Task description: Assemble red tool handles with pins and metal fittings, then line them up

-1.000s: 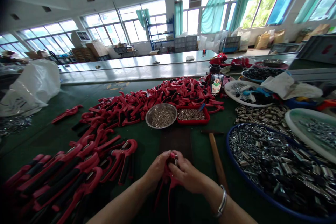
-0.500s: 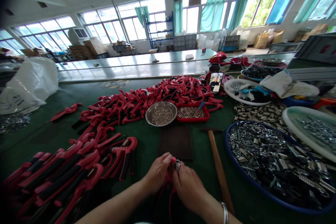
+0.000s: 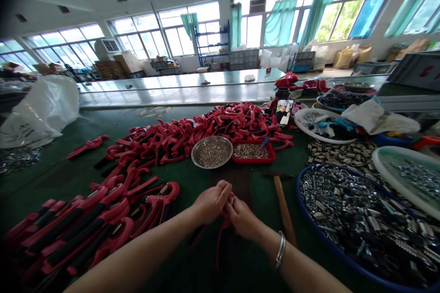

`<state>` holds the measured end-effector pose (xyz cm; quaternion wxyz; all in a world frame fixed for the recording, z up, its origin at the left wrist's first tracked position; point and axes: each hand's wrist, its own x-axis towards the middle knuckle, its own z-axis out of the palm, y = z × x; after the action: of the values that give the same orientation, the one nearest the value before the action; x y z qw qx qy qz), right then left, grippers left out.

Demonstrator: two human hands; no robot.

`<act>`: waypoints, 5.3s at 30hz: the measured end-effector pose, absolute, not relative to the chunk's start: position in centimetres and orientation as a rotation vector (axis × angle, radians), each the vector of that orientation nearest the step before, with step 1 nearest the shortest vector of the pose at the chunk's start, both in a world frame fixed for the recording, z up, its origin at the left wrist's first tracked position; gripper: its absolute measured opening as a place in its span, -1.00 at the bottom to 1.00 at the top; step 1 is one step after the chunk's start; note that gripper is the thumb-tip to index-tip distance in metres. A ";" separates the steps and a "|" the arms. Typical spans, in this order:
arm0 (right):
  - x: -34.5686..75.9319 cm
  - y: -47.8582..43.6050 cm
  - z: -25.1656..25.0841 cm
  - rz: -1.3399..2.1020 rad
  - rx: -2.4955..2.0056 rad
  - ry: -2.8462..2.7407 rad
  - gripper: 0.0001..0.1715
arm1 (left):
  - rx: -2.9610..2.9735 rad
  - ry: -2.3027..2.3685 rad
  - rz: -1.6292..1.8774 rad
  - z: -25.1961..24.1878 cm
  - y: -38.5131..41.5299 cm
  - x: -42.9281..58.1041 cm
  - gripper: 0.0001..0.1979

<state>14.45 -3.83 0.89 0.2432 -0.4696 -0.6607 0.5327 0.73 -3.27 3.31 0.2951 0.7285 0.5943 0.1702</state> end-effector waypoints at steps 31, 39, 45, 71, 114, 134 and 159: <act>18.4 16.0 1.8 0.405 -1.766 -2.064 -0.88 | 2.364 1.553 0.405 -0.2 0.7 0.6 0.20; 21.1 15.1 0.8 0.806 -1.523 -1.658 -0.76 | 2.207 1.644 0.691 1.9 2.8 1.5 -0.56; 21.6 13.4 1.2 0.986 -1.392 -1.494 -0.68 | 2.362 1.795 0.293 3.7 9.8 4.5 -0.69; 18.2 3.9 -0.7 0.296 -1.313 -2.092 -0.82 | 2.122 1.779 0.557 3.4 13.0 3.4 -0.76; 18.6 -0.5 -0.6 -0.038 -1.295 -2.448 -0.42 | 2.592 1.580 0.571 0.8 -1.3 -0.1 -0.25; 25.5 -8.6 1.5 0.368 -1.409 -1.981 -0.41 | 2.282 1.603 0.410 0.0 0.5 -0.7 0.09; 25.0 -8.9 3.8 0.390 -1.308 -2.197 -0.42 | 2.214 1.578 0.506 -0.4 0.4 -1.0 0.28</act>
<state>25.04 -8.93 3.80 0.2738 -0.4864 -0.8170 0.1449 -1.01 0.40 -0.40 0.1868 0.7865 0.5606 0.1797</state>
